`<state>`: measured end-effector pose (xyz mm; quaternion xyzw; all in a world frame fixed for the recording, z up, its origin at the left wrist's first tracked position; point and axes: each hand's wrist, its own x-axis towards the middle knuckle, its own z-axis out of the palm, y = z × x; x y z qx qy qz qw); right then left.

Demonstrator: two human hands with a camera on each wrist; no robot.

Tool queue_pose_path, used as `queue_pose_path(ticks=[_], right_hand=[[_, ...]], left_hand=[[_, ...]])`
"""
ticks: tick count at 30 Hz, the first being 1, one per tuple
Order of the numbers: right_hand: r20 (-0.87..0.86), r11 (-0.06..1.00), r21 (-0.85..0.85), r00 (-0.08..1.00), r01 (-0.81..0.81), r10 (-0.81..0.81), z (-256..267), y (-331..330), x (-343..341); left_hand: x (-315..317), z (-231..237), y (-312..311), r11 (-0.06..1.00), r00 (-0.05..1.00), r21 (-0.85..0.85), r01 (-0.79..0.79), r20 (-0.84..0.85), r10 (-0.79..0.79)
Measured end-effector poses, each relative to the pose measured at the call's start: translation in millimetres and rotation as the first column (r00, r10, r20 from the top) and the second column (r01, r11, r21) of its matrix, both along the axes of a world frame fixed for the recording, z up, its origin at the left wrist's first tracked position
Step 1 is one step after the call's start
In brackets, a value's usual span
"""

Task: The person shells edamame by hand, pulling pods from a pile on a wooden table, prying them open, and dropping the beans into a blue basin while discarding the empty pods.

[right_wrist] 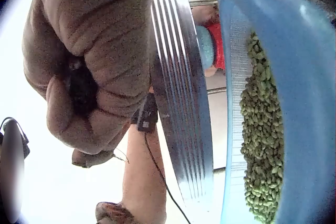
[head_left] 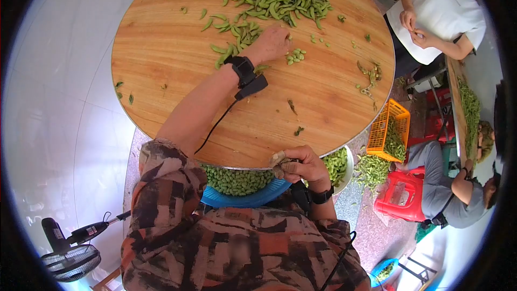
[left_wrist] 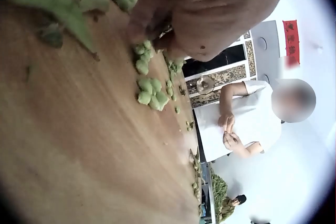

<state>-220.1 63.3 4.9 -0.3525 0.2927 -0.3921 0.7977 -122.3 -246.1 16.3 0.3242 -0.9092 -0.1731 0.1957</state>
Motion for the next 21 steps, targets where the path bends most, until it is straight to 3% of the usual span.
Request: queue_pose_path(ticks=[4, 6, 7, 9, 12, 15, 19, 21], right_hand=[[0.0, 1.0, -0.004, 1.0, -0.002, 0.002, 3, -1, 2], [-0.023, 0.998, 0.017, 0.998, 0.057, -0.056, 4, 1, 4], [-0.024, 0.998, 0.017, 0.998, 0.057, -0.057, 4, 1, 4], [-0.007, 0.997, 0.037, 0.998, 0.061, -0.061, 4, 1, 3], [-0.025, 0.997, 0.044, 0.997, 0.07, -0.069, 4, 2, 4], [-0.024, 0.999, 0.018, 0.999, 0.039, -0.038, 3, 2, 2], [-0.035, 0.999, 0.03, 0.999, 0.029, -0.028, 3, 3, 2], [-0.04, 0.998, -0.013, 0.998, 0.055, -0.055, 1, 3, 3]], left_hand=[[-11, -8, 12, 0.996, 0.995, 0.038, -0.086, -0.041, 0.088], [-21, -16, 30, 0.954, 0.984, -0.242, -0.175, -0.017, 0.176], [-23, -19, 34, 0.954, 0.984, -0.242, -0.175, -0.018, 0.176], [-26, -23, 38, 0.888, 0.988, -0.449, -0.095, 0.069, 0.141], [-28, -17, 28, 0.944, 0.989, -0.326, -0.052, 0.112, 0.093], [-26, -14, 28, 0.951, 0.992, -0.308, 0.028, 0.127, 0.012], [-22, -18, 32, 0.942, 0.972, -0.334, 0.041, 0.233, 0.041], [-17, -26, 30, 0.93, 0.994, -0.361, 0.065, 0.11, -0.026]])
